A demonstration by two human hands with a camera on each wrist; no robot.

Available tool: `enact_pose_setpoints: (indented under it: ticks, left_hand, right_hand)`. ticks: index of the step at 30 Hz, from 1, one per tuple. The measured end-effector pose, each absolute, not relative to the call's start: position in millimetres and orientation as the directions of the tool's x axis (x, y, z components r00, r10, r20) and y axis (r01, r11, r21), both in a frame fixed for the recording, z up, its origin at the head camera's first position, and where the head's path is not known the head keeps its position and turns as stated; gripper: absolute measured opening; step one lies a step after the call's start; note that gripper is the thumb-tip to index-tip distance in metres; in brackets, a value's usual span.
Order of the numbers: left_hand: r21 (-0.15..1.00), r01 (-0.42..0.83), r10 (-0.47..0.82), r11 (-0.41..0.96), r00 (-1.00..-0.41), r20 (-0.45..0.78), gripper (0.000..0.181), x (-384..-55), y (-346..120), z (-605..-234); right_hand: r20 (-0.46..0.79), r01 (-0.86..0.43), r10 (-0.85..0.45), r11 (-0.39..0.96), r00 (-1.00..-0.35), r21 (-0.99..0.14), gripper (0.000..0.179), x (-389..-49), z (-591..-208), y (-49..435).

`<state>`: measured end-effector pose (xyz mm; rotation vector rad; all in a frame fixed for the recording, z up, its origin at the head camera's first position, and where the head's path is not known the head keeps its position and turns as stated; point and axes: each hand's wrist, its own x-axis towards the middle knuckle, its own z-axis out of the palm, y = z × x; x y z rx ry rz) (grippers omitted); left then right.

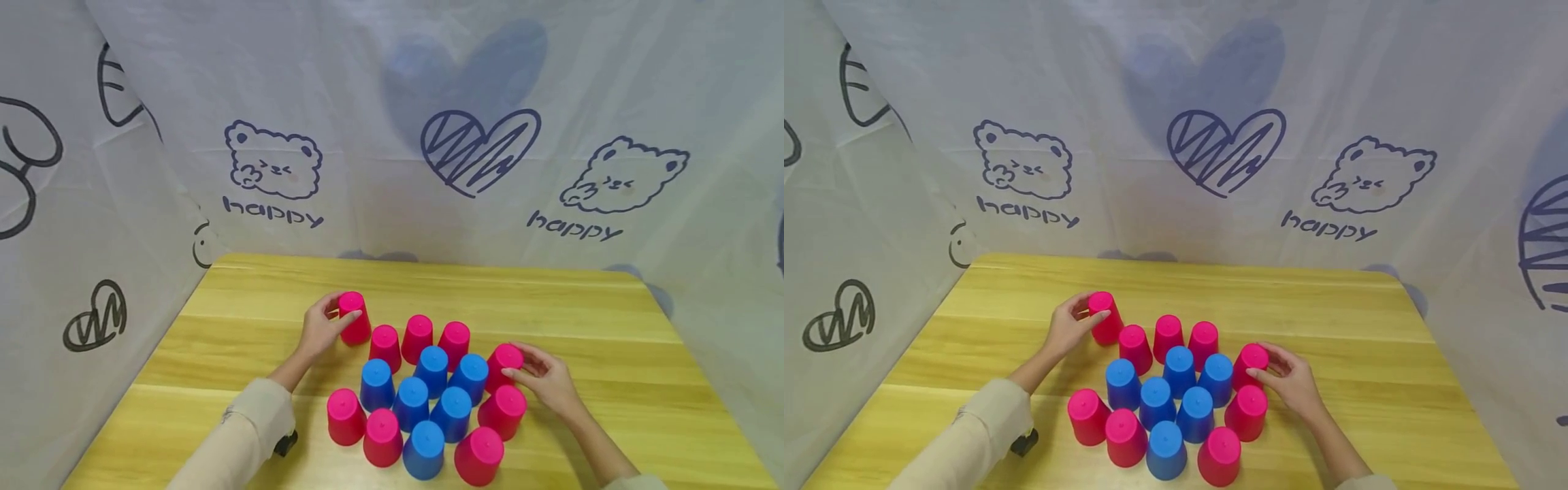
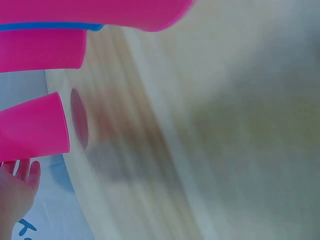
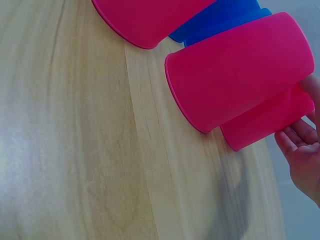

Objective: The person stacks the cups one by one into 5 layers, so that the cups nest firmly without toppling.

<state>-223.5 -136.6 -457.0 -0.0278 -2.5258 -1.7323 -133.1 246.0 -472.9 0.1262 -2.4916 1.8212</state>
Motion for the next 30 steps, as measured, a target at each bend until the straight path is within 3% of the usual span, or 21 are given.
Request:
enact_pose_setpoints:
  ticks: [17,30]
  left_hand:
    - [0.919,0.069,0.040,0.389,-0.998,0.058,0.050,-244.5,-136.5,-454.6]
    - [0.889,0.152,0.135,0.431,-0.986,0.102,0.050,-253.7,-125.9,-446.9]
  right_hand:
    - [0.101,-0.100,-0.008,0.269,-0.995,-0.958,0.048,-135.8,-477.5,242.5]
    - [0.105,-0.107,-0.022,0.267,-0.994,-0.958,0.049,-131.9,-476.7,245.4]
